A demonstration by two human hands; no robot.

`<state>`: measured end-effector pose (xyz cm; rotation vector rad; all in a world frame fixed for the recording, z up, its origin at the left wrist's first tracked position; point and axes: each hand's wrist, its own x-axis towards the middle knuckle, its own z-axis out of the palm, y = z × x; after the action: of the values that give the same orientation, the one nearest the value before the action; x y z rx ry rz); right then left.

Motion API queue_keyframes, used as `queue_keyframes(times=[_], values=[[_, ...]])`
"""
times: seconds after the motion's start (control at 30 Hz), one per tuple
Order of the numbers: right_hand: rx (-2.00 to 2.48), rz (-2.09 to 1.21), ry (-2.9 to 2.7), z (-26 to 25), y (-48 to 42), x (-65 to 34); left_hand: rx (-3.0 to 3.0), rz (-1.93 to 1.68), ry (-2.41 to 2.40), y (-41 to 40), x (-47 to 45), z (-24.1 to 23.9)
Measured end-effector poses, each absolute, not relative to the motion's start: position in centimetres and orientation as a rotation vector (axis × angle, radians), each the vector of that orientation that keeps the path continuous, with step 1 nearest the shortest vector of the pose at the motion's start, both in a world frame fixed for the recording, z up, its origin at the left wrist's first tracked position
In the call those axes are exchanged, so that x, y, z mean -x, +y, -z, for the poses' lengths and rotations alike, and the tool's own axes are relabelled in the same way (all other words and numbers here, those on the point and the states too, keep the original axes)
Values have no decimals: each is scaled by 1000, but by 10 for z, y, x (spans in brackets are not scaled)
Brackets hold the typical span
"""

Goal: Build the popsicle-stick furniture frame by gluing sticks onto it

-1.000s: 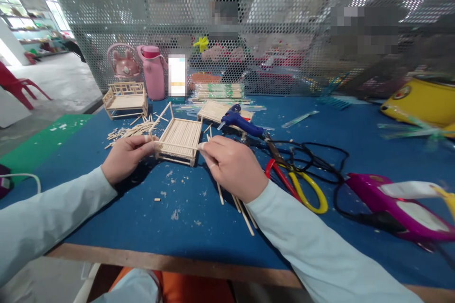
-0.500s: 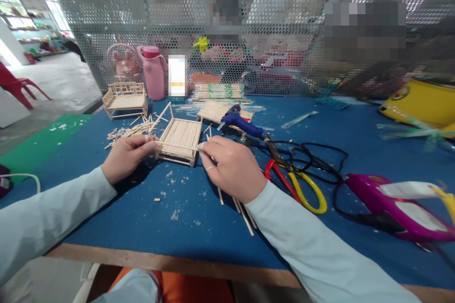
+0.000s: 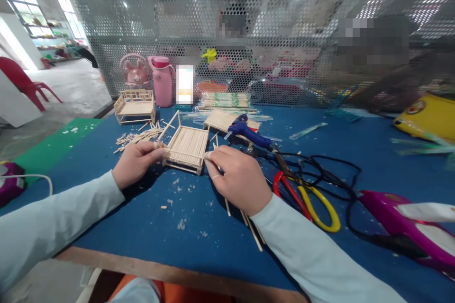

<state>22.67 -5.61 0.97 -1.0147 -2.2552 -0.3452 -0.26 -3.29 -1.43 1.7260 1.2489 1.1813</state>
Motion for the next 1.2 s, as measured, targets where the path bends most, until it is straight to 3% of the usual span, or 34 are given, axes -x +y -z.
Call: queue_keyframes(times=[1.2], values=[[1020,366,-2224,-7,-53,-222,-1643,-1210,1245,-35,0,15]])
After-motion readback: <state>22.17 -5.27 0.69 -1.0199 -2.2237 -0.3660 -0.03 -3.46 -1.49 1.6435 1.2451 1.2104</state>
